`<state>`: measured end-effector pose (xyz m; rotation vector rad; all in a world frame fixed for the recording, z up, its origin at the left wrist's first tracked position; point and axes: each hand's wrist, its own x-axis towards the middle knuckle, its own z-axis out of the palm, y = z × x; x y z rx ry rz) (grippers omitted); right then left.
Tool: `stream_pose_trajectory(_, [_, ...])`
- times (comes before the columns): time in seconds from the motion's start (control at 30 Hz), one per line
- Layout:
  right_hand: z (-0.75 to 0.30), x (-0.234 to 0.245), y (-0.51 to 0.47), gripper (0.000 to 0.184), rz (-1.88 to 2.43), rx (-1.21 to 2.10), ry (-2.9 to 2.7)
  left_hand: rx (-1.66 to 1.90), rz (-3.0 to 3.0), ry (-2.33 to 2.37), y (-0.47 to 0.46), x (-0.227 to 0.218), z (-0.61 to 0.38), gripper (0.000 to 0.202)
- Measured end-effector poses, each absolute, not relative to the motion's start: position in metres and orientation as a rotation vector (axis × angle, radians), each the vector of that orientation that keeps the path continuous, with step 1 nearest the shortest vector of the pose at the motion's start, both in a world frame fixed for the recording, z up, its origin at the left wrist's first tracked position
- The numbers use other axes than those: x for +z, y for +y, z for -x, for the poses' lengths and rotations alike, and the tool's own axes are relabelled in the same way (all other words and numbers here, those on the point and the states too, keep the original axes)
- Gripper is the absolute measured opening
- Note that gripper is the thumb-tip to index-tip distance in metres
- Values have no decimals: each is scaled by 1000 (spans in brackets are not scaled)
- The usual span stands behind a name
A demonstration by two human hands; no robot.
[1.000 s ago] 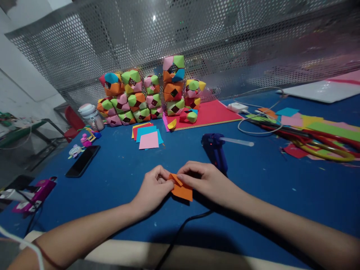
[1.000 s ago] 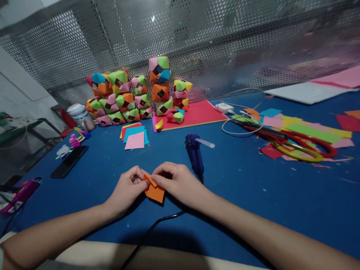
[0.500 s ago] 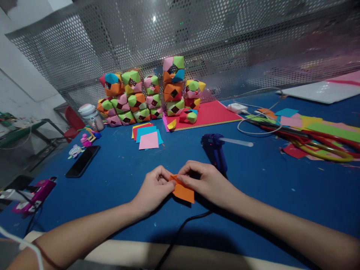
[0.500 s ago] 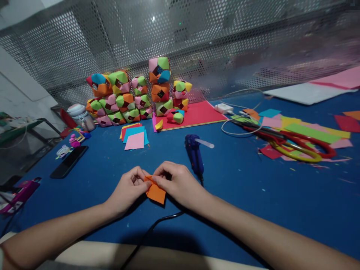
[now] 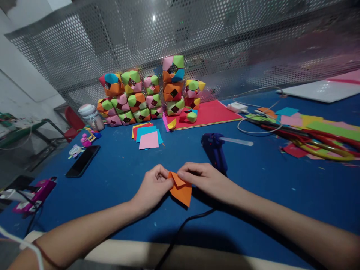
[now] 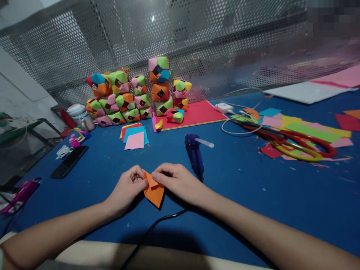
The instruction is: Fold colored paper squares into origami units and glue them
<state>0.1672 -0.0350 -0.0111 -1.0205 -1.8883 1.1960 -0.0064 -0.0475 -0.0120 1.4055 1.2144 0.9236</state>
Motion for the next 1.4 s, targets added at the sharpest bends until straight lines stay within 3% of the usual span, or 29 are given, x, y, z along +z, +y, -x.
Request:
stream_pose_trajectory(0.3, [-164,-16,-36,17,1051,1026,-1865,911,-1381,1152,-48,-12,7,17])
stream_pose_trajectory(0.9, [-157,-28,-42,20,946,729,-1838,902,-1389,1102,-48,-13,6,21])
stream_pose_trajectory(1.23, [-154,-21,-46,11,845,655,-1902,882,-1528,1169,-49,-16,8,13])
stream_pose_trajectory(1.4, [-154,-23,-47,15,799,590,-1961,826,-1597,1192,-53,-12,6,13])
